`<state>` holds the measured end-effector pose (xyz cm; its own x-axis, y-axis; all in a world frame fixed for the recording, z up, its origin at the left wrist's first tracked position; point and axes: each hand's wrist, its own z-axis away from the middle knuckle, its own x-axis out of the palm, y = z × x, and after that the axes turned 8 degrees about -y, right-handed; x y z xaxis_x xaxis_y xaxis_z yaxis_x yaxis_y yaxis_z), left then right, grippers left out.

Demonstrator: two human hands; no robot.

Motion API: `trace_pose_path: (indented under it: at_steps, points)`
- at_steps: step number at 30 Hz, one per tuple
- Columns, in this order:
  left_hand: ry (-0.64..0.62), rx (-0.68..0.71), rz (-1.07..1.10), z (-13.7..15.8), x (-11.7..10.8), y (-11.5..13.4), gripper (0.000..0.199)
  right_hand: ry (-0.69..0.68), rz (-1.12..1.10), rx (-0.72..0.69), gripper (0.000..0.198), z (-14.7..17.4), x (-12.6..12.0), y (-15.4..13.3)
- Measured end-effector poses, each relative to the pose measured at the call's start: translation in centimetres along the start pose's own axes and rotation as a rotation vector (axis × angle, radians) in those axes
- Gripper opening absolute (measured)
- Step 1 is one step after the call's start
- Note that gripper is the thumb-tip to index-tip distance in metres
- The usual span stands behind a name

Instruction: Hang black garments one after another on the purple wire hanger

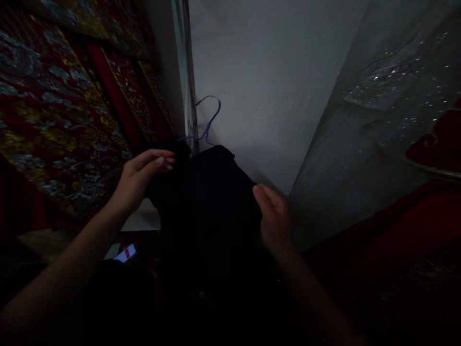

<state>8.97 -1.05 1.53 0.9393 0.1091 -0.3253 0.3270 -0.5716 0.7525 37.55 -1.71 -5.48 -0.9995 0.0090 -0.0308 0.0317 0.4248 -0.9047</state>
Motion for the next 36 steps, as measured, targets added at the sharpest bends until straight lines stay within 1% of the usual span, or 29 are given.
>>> trace_pose_path:
  at_steps: [1, 2, 4, 5, 6, 7, 8, 9, 11, 12, 13, 14, 15, 16, 17, 18, 19, 20, 21, 23, 25, 26, 28, 30, 31, 32, 34, 35, 36]
  points:
    - [-0.076, -0.096, 0.146, 0.5, 0.0, 0.4, 0.040, -0.077, 0.045, -0.038, 0.034, 1.1, 0.5, -0.1]
    - [-0.133, -0.188, 0.284, 1.1, 0.1, 0.7, 0.040, -0.219, 0.099, -0.083, 0.034, 2.1, 1.0, -0.4]
    - [-0.182, -0.357, 0.501, 2.7, 0.0, 1.0, 0.038, -0.645, 0.197, -0.177, 0.033, 3.8, 2.4, -1.2]
    - [-0.189, -0.433, 0.568, 3.6, -0.1, 0.9, 0.035, -0.862, 0.230, -0.216, 0.033, 4.3, 3.1, -1.5]
    - [-0.196, -0.503, 0.607, 4.6, -0.4, 0.8, 0.032, -1.032, 0.254, -0.242, 0.033, 4.6, 3.8, -1.7]
    - [-0.212, -0.566, 0.621, 5.6, -0.7, 0.7, 0.029, -1.132, 0.269, -0.254, 0.034, 4.5, 4.4, -1.7]
    - [-0.245, -0.625, 0.612, 6.7, -1.2, 0.6, 0.029, -1.158, 0.281, -0.248, 0.035, 4.2, 4.8, -1.4]
    - [-0.305, -0.679, 0.583, 7.7, -1.9, 0.6, 0.031, -1.117, 0.291, -0.228, 0.035, 3.6, 5.1, -0.8]
    - [-0.488, -0.764, 0.467, 9.4, -3.3, 0.9, 0.039, -0.922, 0.299, -0.179, 0.030, 2.1, 5.5, 1.1]
    - [-0.589, -0.795, 0.385, 10.1, -4.1, 1.2, 0.042, -0.813, 0.298, -0.172, 0.029, 1.2, 5.6, 2.2]
    - [-0.675, -0.814, 0.290, 10.6, -4.9, 1.6, 0.044, -0.725, 0.295, -0.190, 0.032, 0.5, 5.7, 3.2]
    - [-0.726, -0.815, 0.188, 11.0, -5.5, 2.0, 0.045, -0.657, 0.292, -0.222, 0.039, -0.2, 5.7, 4.2]
    - [-0.731, -0.793, 0.090, 11.1, -6.2, 2.4, 0.044, -0.618, 0.283, -0.255, 0.046, -0.8, 5.8, 5.1]
    - [-0.697, -0.757, 0.007, 11.2, -6.7, 2.8, 0.044, -0.613, 0.266, -0.272, 0.049, -1.2, 6.0, 5.8]
    - [-0.646, -0.720, -0.057, 11.0, -7.1, 3.0, 0.044, -0.640, 0.237, -0.257, 0.046, -1.4, 6.1, 6.2]
    - [-0.591, -0.690, -0.097, 10.8, -7.4, 3.1, 0.044, -0.690, 0.195, -0.205, 0.038, -1.5, 6.2, 6.5]
    - [-0.535, -0.666, -0.116, 10.5, -7.7, 3.0, 0.044, -0.739, 0.138, -0.122, 0.033, -1.4, 6.3, 6.6]
    - [-0.475, -0.642, -0.122, 10.1, -7.9, 2.8, 0.045, -0.764, 0.063, -0.021, 0.034, -1.3, 6.4, 6.5]
    - [-0.403, -0.608, -0.123, 9.7, -8.1, 2.4, 0.046, -0.762, -0.027, 0.084, 0.037, -1.2, 6.4, 6.2]
    - [-0.235, -0.511, -0.125, 8.7, -8.2, 1.1, 0.048, -0.699, -0.214, 0.269, 0.041, -1.0, 6.2, 5.3]
    - [-0.094, -0.434, -0.138, 7.7, -8.1, -0.5, 0.052, -0.652, -0.351, 0.386, 0.044, -1.1, 5.9, 4.0]
    - [-0.052, -0.418, -0.144, 7.1, -8.0, -1.3, 0.055, -0.648, -0.385, 0.413, 0.044, -1.4, 5.7, 3.2]
    - [0.045, -0.350, -0.161, 6.1, -7.6, -2.5, 0.062, -0.613, -0.406, 0.408, 0.044, -2.3, 5.4, 1.8]
    - [0.195, -0.182, -0.196, 5.5, -7.0, -2.9, 0.065, -0.510, -0.414, 0.355, 0.043, -3.7, 5.3, 0.6]
    - [0.275, -0.081, -0.220, 5.4, -6.6, -2.8, 0.063, -0.442, -0.417, 0.319, 0.043, -4.5, 5.3, 0.2]
    - [0.363, 0.019, -0.248, 5.5, -6.2, -2.6, 0.059, -0.374, -0.415, 0.278, 0.043, -5.4, 5.3, -0.2]
    - [0.528, 0.189, -0.294, 6.4, -5.1, -1.9, 0.045, -0.267, -0.397, 0.187, 0.046, -7.2, 5.5, -0.6]
    - [0.584, 0.252, -0.317, 7.1, -4.5, -1.7, 0.036, -0.227, -0.386, 0.141, 0.049, -8.0, 5.5, -0.7]
    - [0.594, 0.300, -0.343, 7.8, -3.8, -1.6, 0.029, -0.190, -0.379, 0.097, 0.051, -8.7, 5.5, -0.6]
